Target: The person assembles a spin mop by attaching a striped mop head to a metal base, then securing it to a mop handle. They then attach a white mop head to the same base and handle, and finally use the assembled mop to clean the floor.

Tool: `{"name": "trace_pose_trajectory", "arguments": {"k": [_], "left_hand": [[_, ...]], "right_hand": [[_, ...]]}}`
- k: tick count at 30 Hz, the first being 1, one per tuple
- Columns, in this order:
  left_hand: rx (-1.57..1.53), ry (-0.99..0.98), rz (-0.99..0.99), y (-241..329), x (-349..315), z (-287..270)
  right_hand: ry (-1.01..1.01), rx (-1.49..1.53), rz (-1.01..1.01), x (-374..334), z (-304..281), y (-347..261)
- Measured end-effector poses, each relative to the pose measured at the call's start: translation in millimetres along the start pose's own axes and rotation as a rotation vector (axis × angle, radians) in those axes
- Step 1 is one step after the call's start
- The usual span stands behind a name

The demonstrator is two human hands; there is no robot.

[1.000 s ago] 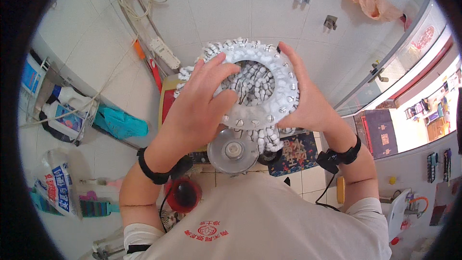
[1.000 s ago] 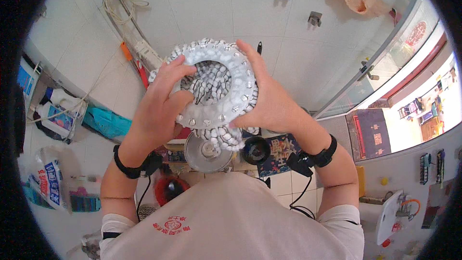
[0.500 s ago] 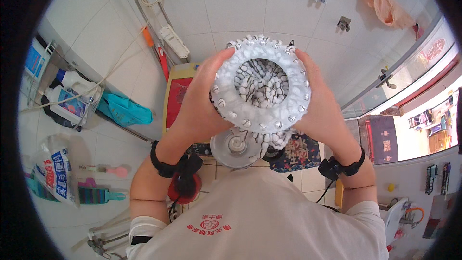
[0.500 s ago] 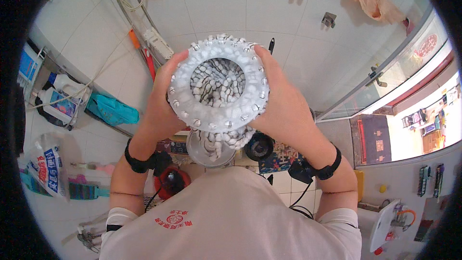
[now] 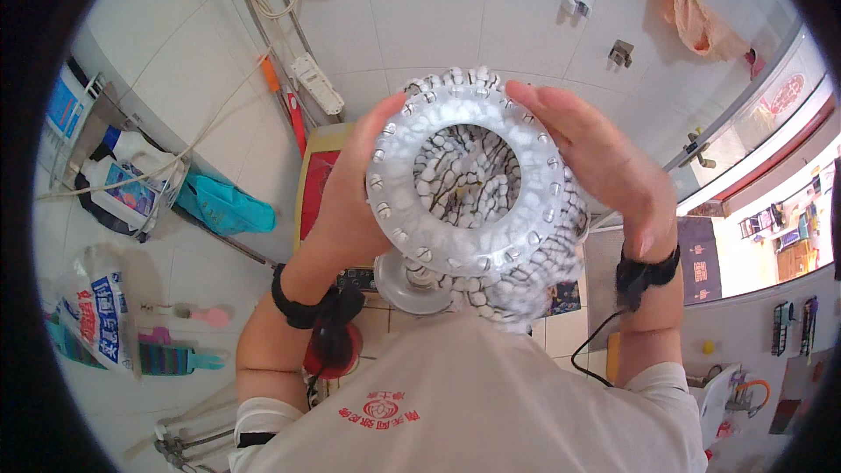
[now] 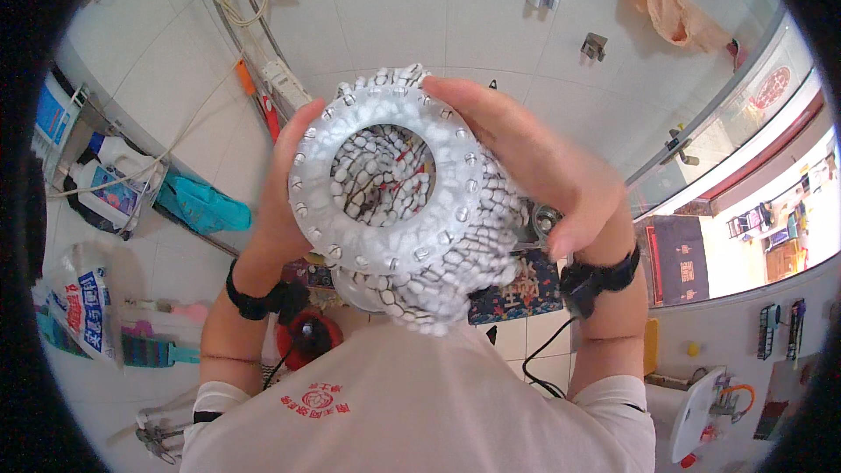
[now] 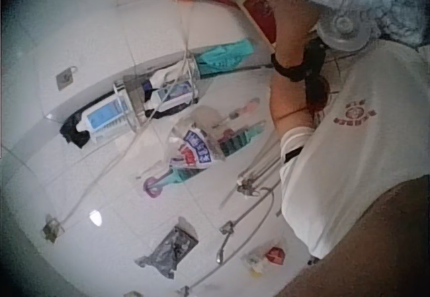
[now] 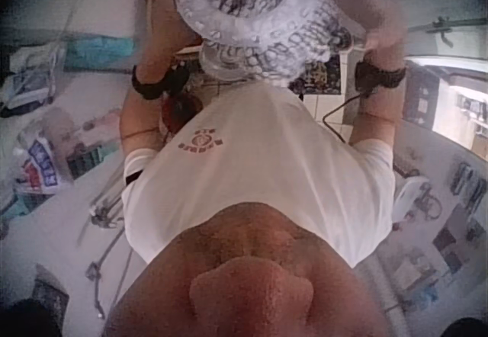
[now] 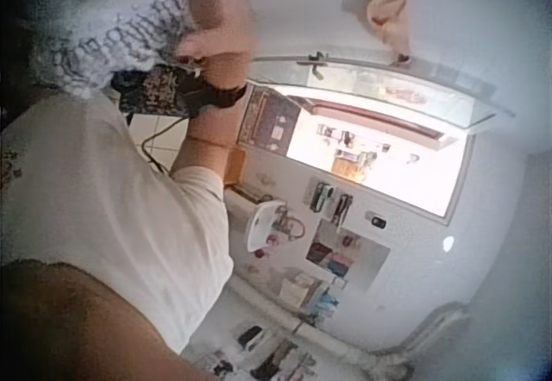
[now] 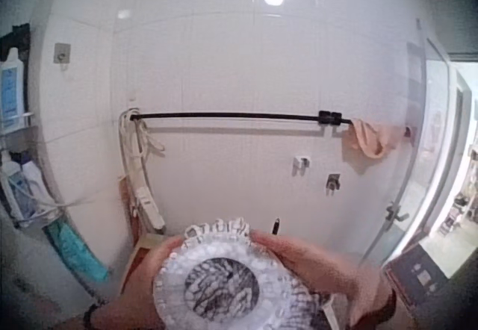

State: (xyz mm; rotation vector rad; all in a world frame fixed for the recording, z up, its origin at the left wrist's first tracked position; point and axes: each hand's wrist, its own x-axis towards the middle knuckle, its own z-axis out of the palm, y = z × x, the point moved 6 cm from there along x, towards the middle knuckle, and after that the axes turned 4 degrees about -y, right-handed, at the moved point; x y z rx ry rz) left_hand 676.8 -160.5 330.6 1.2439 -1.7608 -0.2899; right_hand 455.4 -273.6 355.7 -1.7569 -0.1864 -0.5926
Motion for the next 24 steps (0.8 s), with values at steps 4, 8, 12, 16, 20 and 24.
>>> {"name": "trace_pose_trajectory", "arguments": {"k": [4, 8, 12, 16, 20, 24], "left_hand": [[-0.044, 0.056, -0.036, -4, -2, -8], [-0.411, 0.174, -0.208, -23, -7, 1], [-0.363, 0.08, -0.183, -47, -21, 10], [-0.053, -0.274, -0.181, -104, -60, 32], [0.547, -0.431, -0.408, -147, -149, 73], [0.681, -0.448, -0.093, -156, -155, 89]], "right_hand": [[0.211, -0.256, 0.107, 6, -18, -5], [0.017, -0.524, 0.192, 3, 19, 22], [0.255, -0.503, 0.198, -1, 25, 56], [0.404, -0.608, 0.307, -13, 41, 91], [0.569, -0.494, 0.379, -35, 35, 113], [0.605, -0.263, 0.288, -53, 23, 118]]}}
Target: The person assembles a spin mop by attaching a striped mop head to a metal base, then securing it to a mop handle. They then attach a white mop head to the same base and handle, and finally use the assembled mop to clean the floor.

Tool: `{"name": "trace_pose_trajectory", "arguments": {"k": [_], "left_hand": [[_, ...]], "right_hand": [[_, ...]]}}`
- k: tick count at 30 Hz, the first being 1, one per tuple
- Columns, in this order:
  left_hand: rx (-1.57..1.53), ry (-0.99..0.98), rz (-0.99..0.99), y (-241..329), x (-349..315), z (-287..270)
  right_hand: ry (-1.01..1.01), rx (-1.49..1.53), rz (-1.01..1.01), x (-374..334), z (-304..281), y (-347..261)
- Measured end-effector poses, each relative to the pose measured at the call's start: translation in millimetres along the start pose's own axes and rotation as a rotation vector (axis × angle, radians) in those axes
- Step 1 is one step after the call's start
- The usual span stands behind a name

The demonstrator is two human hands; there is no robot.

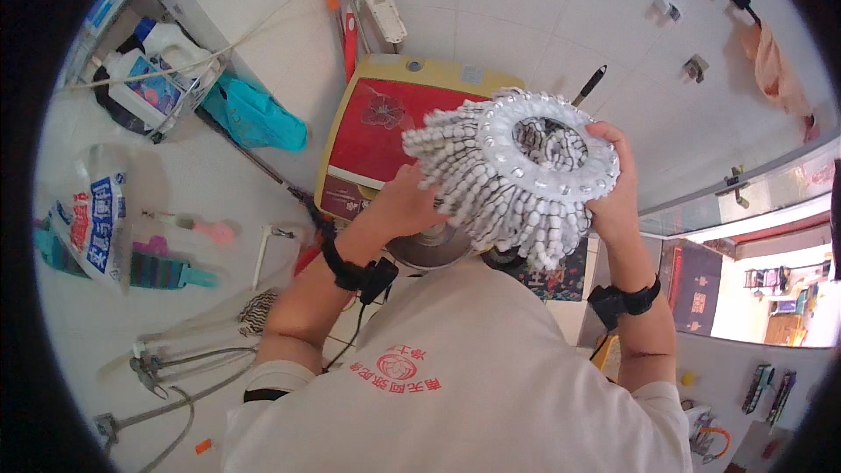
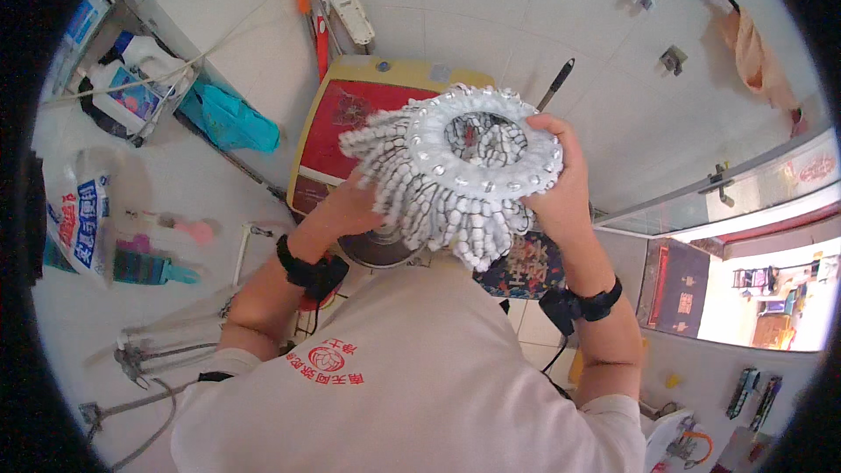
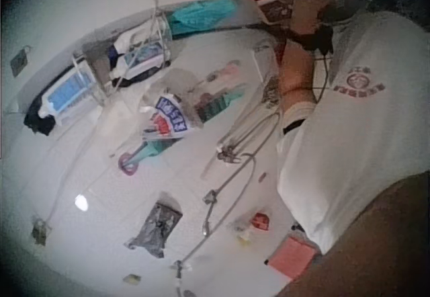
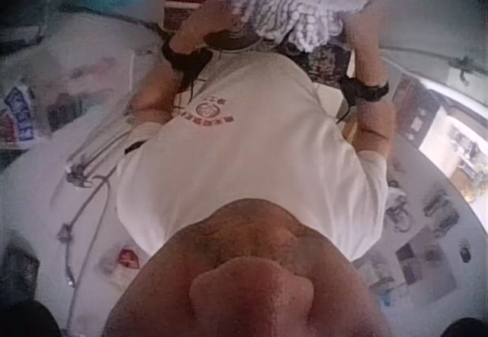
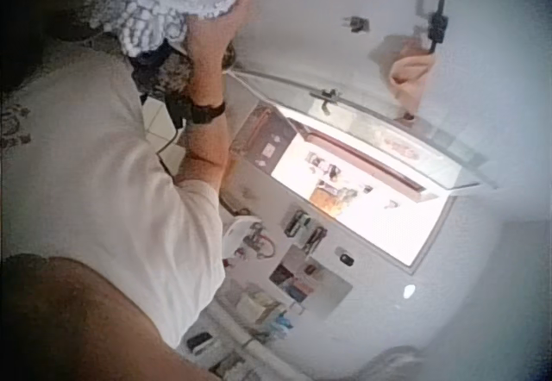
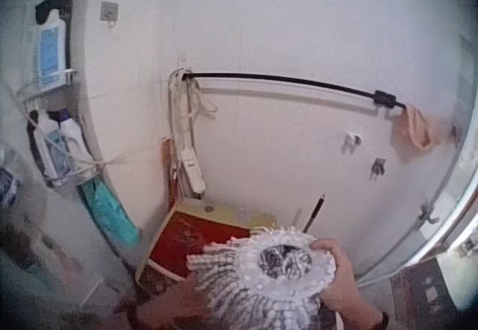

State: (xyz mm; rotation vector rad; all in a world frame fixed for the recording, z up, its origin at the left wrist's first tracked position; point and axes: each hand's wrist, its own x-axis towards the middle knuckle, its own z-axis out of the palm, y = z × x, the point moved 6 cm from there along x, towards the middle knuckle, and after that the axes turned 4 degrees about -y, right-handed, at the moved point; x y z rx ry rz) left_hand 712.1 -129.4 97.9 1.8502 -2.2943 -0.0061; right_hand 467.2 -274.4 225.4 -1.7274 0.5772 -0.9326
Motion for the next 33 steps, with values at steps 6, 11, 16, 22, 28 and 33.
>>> {"name": "trace_pose_trajectory", "arguments": {"k": [6, 11, 16, 22, 28, 33], "left_hand": [[-0.501, 0.216, 0.012, 16, 46, 10], [-0.569, 0.119, -0.177, 11, 45, 37], [-0.766, 0.059, -0.238, 14, 34, 30], [-0.829, 0.062, -0.318, 7, 22, 20], [-0.875, 0.145, -0.332, 1, 17, 8], [-0.919, 0.147, -0.33, 2, 7, -10]], "right_hand": [[0.089, 0.08, 0.127, 8, -11, 23], [0.09, 0.09, 0.214, -18, -27, 34], [0.092, 0.174, 0.328, -50, -47, 44], [0.082, 0.26, 0.402, -70, -58, 46], [0.061, 0.355, 0.455, -82, -64, 46], [0.04, 0.5, 0.501, -87, -67, 41]]}}
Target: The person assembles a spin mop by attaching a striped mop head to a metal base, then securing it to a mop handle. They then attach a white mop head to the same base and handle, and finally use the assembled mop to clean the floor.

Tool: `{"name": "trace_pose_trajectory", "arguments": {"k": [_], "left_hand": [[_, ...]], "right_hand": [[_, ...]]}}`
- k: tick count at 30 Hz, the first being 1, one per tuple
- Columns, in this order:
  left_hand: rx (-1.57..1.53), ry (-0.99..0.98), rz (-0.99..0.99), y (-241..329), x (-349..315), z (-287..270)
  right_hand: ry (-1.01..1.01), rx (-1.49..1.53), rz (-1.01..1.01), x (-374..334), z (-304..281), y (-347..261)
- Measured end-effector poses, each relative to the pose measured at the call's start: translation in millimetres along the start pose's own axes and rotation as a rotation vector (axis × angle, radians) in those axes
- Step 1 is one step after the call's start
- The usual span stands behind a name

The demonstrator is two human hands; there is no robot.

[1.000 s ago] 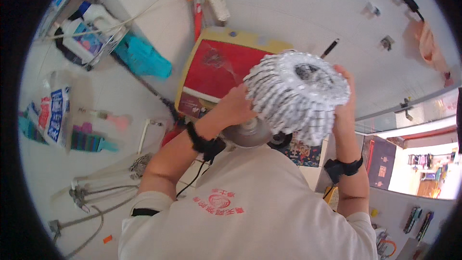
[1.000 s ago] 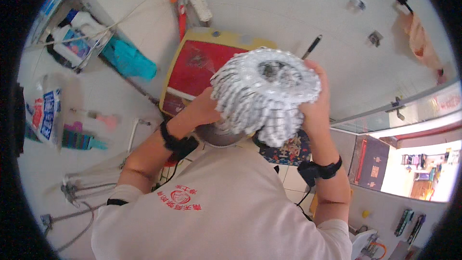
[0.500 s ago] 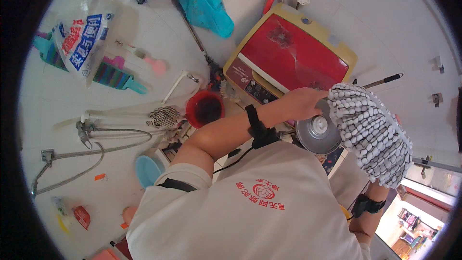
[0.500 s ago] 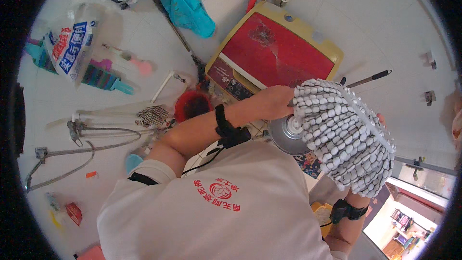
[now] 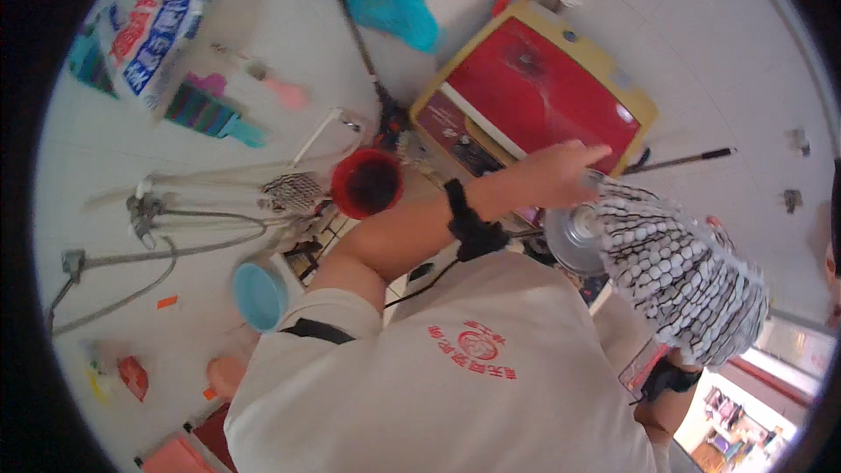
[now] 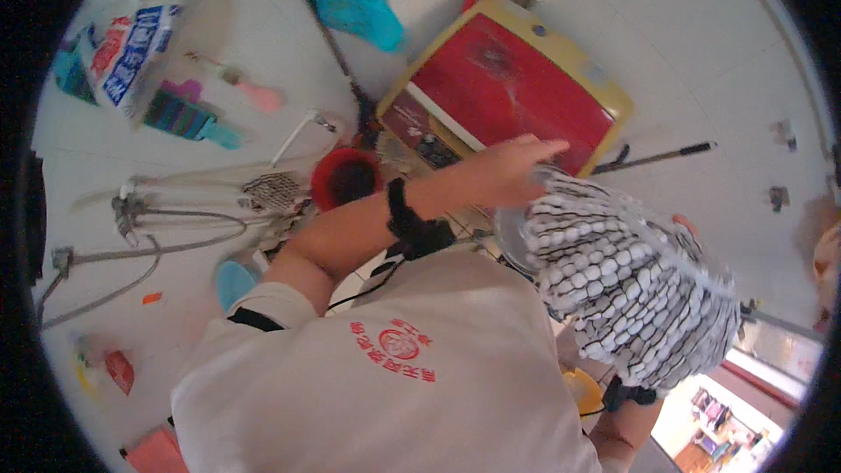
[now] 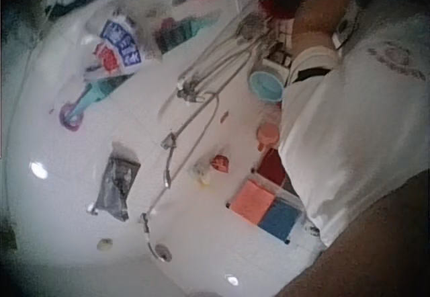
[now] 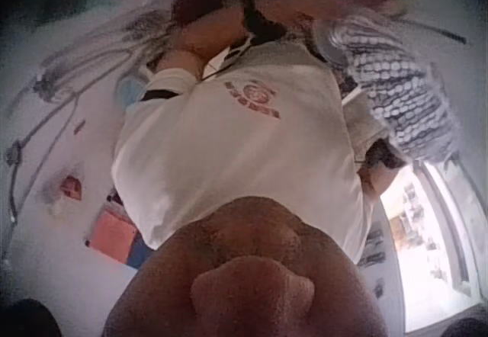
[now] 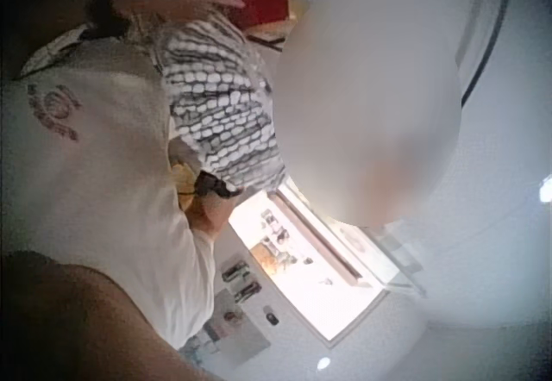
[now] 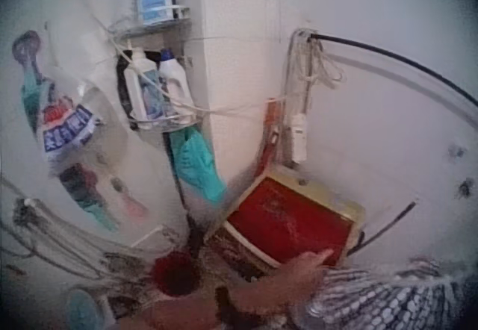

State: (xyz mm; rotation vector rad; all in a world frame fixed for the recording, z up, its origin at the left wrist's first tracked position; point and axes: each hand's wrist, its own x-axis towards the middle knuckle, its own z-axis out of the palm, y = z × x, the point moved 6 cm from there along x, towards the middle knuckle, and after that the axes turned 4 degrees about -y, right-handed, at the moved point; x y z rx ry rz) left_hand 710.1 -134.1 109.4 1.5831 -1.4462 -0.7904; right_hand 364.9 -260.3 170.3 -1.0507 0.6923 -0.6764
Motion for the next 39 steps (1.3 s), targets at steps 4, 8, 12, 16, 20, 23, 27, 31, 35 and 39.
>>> {"name": "trace_pose_trajectory", "arguments": {"k": [4, 8, 12, 16, 20, 23, 27, 31, 35, 39], "left_hand": [[0.059, 0.197, 0.331, 34, 3, -16], [-0.309, -0.032, 0.394, 48, -1, -12], [-0.47, -0.288, 0.346, 44, -4, -8], [-0.472, -0.371, 0.299, 35, -7, -9], [-0.405, -0.362, 0.211, 25, -15, -14], [-0.376, -0.336, 0.156, 17, -18, -15], [-0.353, -0.293, 0.106, 8, -25, -16], [-0.33, -0.243, 0.064, -1, -31, -17], [-0.303, -0.205, 0.028, -10, -34, -16], [-0.275, -0.154, 0.006, -16, -43, -13]], "right_hand": [[-0.107, 0.238, 0.081, 10, 11, -1], [-0.347, 0.5, 0.22, 28, 39, 0], [-0.323, 0.339, 0.295, 36, 58, 7], [-0.358, 0.371, 0.427, 34, 82, 12], [-0.337, 0.195, 0.443, 30, 95, 11], [-0.345, 0.155, 0.515, 26, 102, 13], [-0.346, 0.06, 0.515, 26, 105, 15], [-0.279, 0.087, 0.536, 27, 104, 17], [-0.176, 0.066, 0.5, 27, 103, 12], [-0.262, -0.045, 0.467, 23, 114, 11]]}}
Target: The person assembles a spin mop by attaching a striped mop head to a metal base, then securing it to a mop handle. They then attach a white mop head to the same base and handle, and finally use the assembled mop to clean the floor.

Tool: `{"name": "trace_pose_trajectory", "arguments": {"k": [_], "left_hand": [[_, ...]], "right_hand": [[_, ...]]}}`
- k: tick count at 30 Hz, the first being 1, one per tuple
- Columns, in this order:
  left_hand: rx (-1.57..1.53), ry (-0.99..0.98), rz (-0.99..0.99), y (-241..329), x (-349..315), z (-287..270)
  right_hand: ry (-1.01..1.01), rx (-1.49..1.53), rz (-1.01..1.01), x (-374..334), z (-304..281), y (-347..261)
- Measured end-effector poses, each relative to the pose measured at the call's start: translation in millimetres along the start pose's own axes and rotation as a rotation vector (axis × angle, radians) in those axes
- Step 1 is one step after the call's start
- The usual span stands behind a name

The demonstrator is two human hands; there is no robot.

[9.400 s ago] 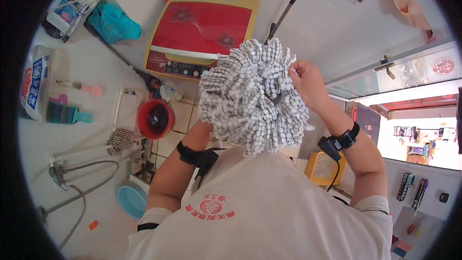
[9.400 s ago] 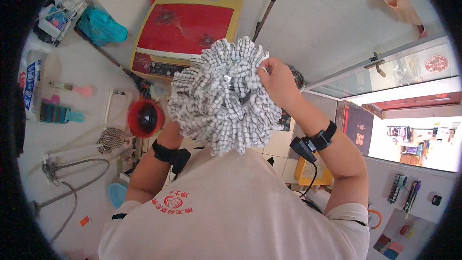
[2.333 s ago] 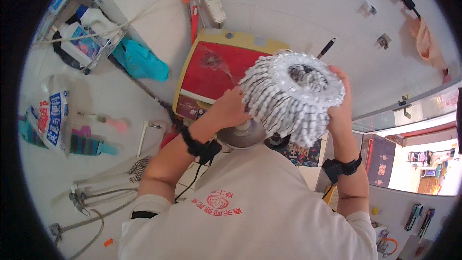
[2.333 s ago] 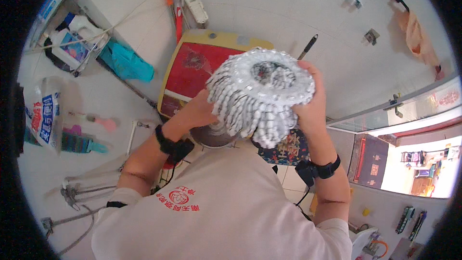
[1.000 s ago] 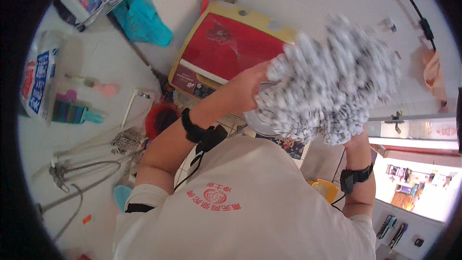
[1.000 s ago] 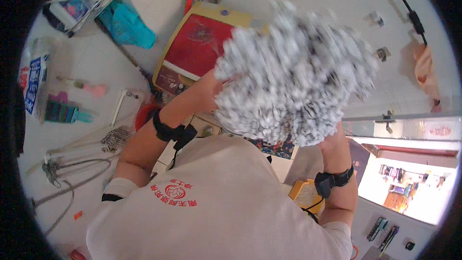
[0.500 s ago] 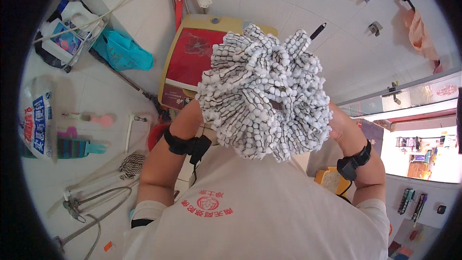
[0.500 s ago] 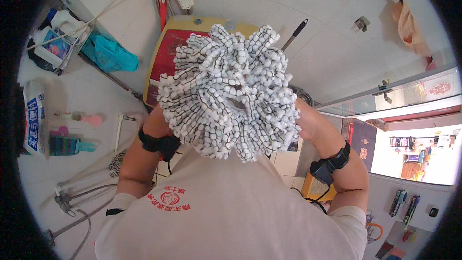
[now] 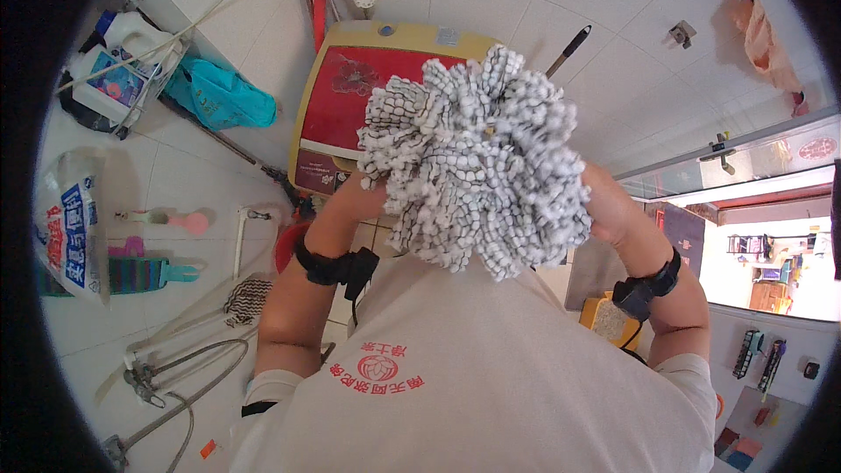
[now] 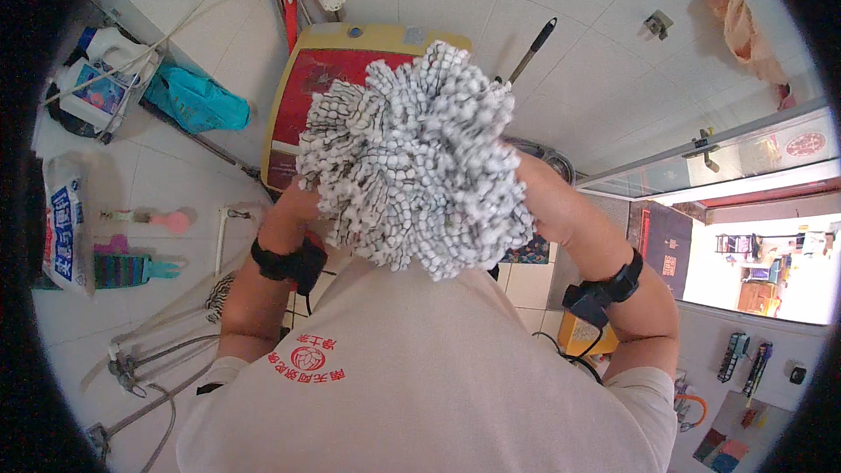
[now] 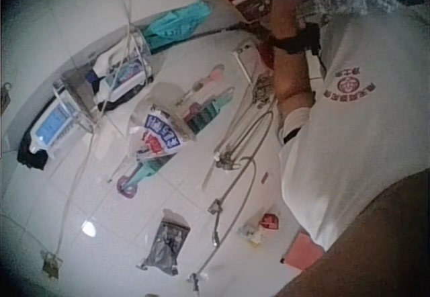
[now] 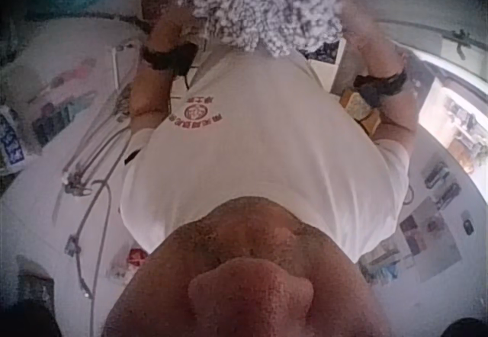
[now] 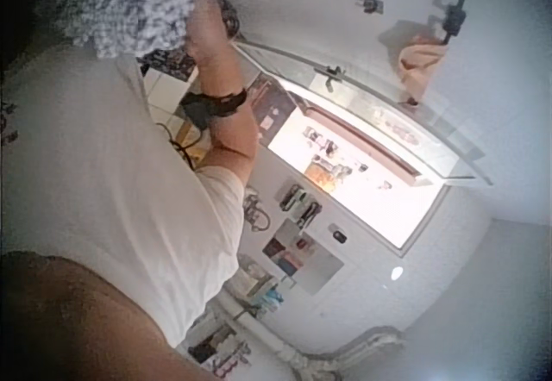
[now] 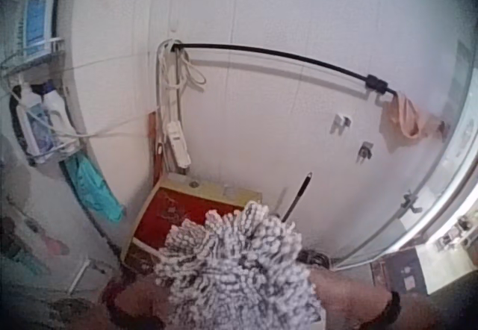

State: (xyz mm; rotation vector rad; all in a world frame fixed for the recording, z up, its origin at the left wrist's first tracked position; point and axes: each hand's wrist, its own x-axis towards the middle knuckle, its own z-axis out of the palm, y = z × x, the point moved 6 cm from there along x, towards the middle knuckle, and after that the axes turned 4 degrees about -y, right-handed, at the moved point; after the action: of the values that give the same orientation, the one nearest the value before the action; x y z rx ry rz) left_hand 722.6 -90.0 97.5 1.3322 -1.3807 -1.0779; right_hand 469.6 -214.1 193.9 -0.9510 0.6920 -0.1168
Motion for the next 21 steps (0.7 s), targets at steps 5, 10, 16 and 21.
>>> {"name": "trace_pose_trajectory", "arguments": {"k": [5, 10, 16, 21], "left_hand": [[0.06, 0.062, -0.019, -9, -12, 10], [0.003, 0.081, -0.054, -23, -10, 25], [0.004, 0.165, -0.009, -25, -1, 37], [-0.079, 0.195, 0.097, -22, 4, 45]], "right_hand": [[0.127, -0.32, -0.062, 13, -18, 22], [0.198, -0.513, -0.127, 36, -56, 60], [0.222, -0.559, -0.115, 50, -75, 82], [0.24, -0.806, -0.11, 46, -68, 67]]}}
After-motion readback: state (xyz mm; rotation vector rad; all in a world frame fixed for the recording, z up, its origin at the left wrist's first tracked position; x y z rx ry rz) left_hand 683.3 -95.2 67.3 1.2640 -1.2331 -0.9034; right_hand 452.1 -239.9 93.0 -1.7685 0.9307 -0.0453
